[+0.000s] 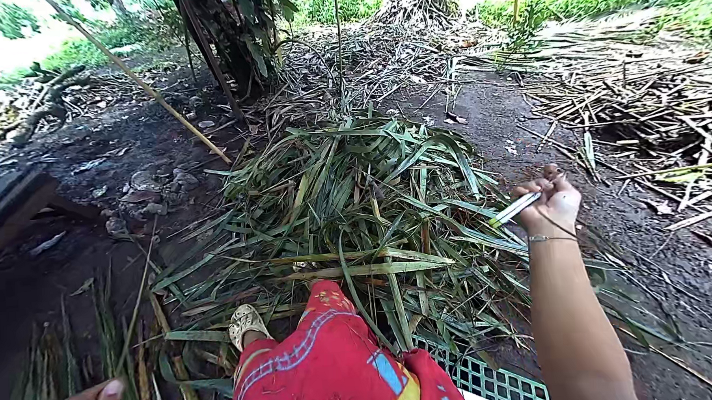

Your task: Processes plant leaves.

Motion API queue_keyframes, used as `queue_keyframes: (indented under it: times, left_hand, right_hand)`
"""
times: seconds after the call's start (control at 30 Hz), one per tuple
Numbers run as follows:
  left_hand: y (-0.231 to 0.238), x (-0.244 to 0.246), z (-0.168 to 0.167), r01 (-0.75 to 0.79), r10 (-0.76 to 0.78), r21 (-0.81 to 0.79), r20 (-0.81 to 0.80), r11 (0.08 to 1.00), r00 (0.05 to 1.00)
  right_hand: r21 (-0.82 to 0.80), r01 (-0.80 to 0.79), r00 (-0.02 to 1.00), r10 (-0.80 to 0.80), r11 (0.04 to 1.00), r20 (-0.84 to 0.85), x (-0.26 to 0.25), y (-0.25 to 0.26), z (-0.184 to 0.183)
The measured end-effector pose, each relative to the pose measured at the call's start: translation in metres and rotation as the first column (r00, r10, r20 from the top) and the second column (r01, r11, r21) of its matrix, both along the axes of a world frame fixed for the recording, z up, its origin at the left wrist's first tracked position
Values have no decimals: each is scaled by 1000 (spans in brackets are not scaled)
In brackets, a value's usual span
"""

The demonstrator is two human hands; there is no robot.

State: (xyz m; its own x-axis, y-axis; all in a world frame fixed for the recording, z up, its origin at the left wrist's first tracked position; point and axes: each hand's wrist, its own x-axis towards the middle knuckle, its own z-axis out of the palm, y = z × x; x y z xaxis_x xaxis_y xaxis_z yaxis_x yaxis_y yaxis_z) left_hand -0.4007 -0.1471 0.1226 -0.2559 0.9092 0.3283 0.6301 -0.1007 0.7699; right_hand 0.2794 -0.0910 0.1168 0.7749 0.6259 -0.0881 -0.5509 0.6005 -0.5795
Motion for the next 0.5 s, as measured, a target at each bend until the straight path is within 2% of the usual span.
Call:
queue_keyframes:
  times: [0.03,0.1,0.17,0.23,0.3,0.4,0.5]
  left_hand:
    - [-3,17,3,10,-10,17,35,1000,999]
    - [-9,64,5,62,-68,63,87,996,994]
    - [-9,110,9,129,-139,113,93,985,986]
    - [-10,146,14,189,-203,147,84,971,976]
    - [-11,173,18,240,-255,176,70,955,964]
    - [-13,201,24,302,-311,215,9,929,950]
    - [-14,216,25,335,-314,284,-117,898,942]
  right_hand:
    - [-64,-77,997,76,995,-25,-19,1,-10]
    - [-180,-383,919,394,906,27,-86,-4,-17]
    - [-215,-694,694,718,687,53,-155,-18,-17]
    - [-184,-856,467,876,483,124,-208,-33,-13]
    - [-200,-910,308,915,363,262,-240,-41,-2]
    - [-270,-925,133,893,267,430,-266,-50,21]
    - [-276,-925,82,848,261,524,-272,-54,32]
